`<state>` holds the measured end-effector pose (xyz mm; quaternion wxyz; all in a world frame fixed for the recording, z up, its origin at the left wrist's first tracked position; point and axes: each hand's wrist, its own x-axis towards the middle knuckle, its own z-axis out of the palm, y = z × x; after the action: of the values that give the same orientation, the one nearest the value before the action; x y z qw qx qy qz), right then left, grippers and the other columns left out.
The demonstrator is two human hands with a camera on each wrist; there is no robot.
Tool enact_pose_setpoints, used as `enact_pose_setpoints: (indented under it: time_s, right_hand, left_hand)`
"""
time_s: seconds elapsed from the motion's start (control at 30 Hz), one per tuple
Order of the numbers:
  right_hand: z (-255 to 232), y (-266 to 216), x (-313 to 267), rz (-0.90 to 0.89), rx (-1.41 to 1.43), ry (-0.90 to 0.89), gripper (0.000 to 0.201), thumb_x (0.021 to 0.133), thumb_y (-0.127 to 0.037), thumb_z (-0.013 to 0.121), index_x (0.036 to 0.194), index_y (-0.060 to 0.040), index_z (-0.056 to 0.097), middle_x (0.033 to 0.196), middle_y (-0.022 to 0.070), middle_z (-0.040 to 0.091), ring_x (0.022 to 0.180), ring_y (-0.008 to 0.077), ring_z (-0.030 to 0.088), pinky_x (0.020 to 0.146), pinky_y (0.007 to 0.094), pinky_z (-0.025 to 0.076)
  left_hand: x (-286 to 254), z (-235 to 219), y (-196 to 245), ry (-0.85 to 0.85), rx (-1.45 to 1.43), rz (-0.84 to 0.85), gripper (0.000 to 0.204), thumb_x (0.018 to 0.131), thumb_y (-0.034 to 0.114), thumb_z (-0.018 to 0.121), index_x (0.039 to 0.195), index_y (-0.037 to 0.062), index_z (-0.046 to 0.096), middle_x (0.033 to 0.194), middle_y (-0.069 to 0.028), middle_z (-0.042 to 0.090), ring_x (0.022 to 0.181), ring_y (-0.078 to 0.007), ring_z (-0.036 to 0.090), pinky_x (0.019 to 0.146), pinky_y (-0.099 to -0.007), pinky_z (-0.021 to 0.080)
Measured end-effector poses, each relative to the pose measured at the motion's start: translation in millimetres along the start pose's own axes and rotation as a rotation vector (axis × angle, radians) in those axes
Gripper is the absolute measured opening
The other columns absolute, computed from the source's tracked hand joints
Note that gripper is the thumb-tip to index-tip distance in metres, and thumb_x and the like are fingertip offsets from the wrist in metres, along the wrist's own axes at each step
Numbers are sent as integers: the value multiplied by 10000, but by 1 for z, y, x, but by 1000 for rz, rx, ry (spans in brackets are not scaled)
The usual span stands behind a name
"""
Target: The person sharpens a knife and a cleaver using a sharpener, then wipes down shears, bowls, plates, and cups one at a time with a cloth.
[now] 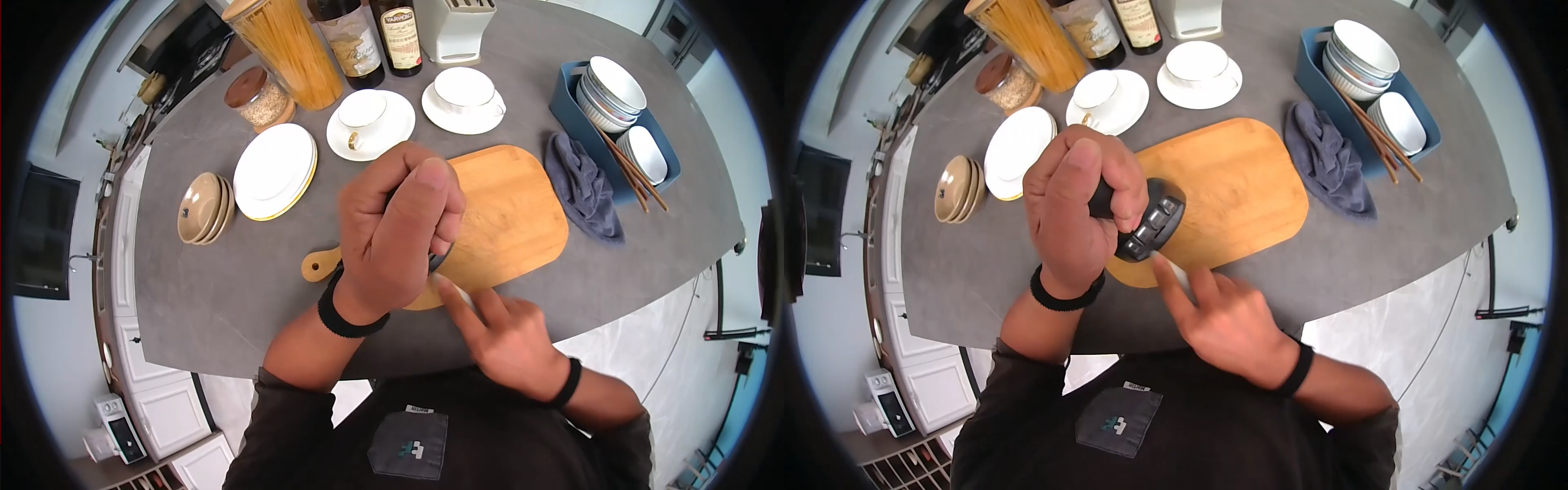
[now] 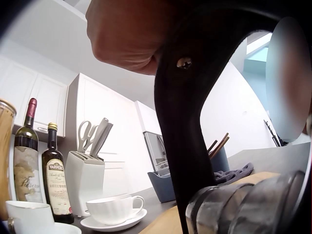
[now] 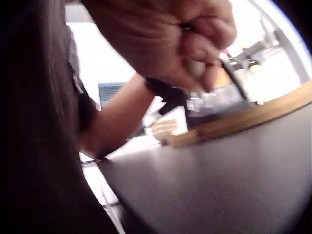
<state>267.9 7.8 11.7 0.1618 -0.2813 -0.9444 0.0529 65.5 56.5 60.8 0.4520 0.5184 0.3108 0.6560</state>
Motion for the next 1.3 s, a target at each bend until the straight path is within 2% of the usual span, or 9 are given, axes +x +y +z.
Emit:
enact_pose_setpoints:
  time_s: [0.03,0.13,0.27,0.33,0.6,0.8,0.9,1.07,1.3]
  right_hand:
    - [5,1,6,2,-4,6,690,777,-103,648,1458,-4,596,850,74,543,612,159,582,503,305,488]
    - [7,0,8,-19,-39,84,697,777,-106,647,1466,-13,592,844,77,547,609,159,583,510,307,485]
    - [-21,1,-29,25,36,10,752,724,-77,658,1470,-11,593,888,84,569,613,189,595,530,347,508]
    - [-31,0,-41,8,-16,-6,732,716,-87,660,1443,-4,619,921,98,593,599,188,589,528,326,505]
    - [6,-2,18,-5,-12,78,618,812,-108,663,1417,10,626,816,79,532,567,177,582,499,323,478]
    - [-22,4,-35,9,25,36,656,754,-104,682,1402,-3,646,837,67,539,573,156,579,502,310,497]
    - [-33,-1,-36,10,-21,-13,661,739,-104,679,1392,-6,655,850,58,542,587,146,579,498,301,499]
    - [12,0,18,6,10,48,712,747,-90,668,1454,-33,606,858,75,548,624,196,616,544,340,510]
    - [-23,2,-23,8,18,29,627,773,-94,649,1393,0,646,820,57,527,588,158,576,493,306,485]
  left_hand:
    - [1,-3,0,-32,56,3,354,1116,231,435,862,8,541,665,-88,545,516,-126,466,491,-277,413]
    - [4,-8,0,-46,60,4,352,1117,230,430,869,7,544,665,-89,544,519,-131,470,487,-278,411]
    - [2,-2,1,-21,25,-4,349,1117,227,427,872,8,542,662,-92,544,522,-138,472,489,-281,413]
    - [2,2,2,19,-37,-12,317,1105,180,485,848,18,574,662,-15,566,535,-44,454,496,-220,362]
    - [1,1,-1,15,-13,21,316,1104,181,485,851,18,580,652,-15,560,525,-45,437,494,-222,360]
    - [0,6,0,46,-45,2,322,1105,184,494,842,19,578,650,-15,562,526,-39,432,494,-221,357]
    - [2,4,0,38,-21,7,326,1107,187,497,837,20,574,647,-14,561,527,-35,431,494,-222,357]
    - [0,5,-1,40,-21,20,328,1106,187,501,830,23,569,639,-13,557,524,-34,430,491,-221,355]
    - [2,3,0,52,-34,11,315,1100,165,491,832,21,571,632,-15,549,516,-40,426,481,-221,349]
